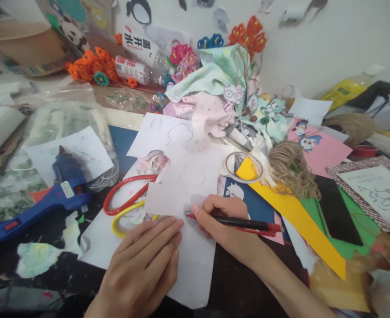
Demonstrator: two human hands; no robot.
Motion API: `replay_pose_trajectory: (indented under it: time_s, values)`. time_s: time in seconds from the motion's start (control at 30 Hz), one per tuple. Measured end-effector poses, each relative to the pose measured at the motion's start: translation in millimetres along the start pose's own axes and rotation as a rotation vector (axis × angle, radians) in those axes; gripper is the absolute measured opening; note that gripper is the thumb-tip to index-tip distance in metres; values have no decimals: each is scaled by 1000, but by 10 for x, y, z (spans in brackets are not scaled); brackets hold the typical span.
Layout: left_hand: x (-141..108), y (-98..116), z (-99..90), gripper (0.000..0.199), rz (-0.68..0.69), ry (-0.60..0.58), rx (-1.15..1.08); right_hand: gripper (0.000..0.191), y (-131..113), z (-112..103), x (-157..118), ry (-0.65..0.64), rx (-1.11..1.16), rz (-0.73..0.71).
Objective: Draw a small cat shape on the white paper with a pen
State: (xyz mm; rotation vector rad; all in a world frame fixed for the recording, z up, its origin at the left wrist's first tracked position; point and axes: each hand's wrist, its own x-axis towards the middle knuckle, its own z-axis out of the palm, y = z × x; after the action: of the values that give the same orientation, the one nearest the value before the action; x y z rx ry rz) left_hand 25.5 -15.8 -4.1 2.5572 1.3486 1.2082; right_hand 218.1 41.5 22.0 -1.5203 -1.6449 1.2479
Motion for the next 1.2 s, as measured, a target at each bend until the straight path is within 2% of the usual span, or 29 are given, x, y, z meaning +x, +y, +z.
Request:
replay_pose_trajectory:
  time_s: [0.17, 0.4, 0.57, 0.77, 1.0, 1.2]
  values:
    - [7, 9, -1, 19, -11, 3, 1, 45, -4, -18, 11, -22, -51, -54]
    - [12, 24, -13, 19, -9, -9, 10, 42, 8, -6, 0, -4, 29, -10]
    - [7, 29, -12, 19, -17, -10, 11, 44, -19, -14, 4, -5, -63, -60]
    - [5, 4, -5, 18, -10, -4, 9, 42, -7, -11, 3, -9, 6, 9]
    - [6, 23, -2, 19, -16, -9, 4, 44, -20, -20, 9, -14, -67, -35]
    - [-7, 31, 9, 18, -16, -12, 3, 43, 12, -14, 2, -7, -12, 1]
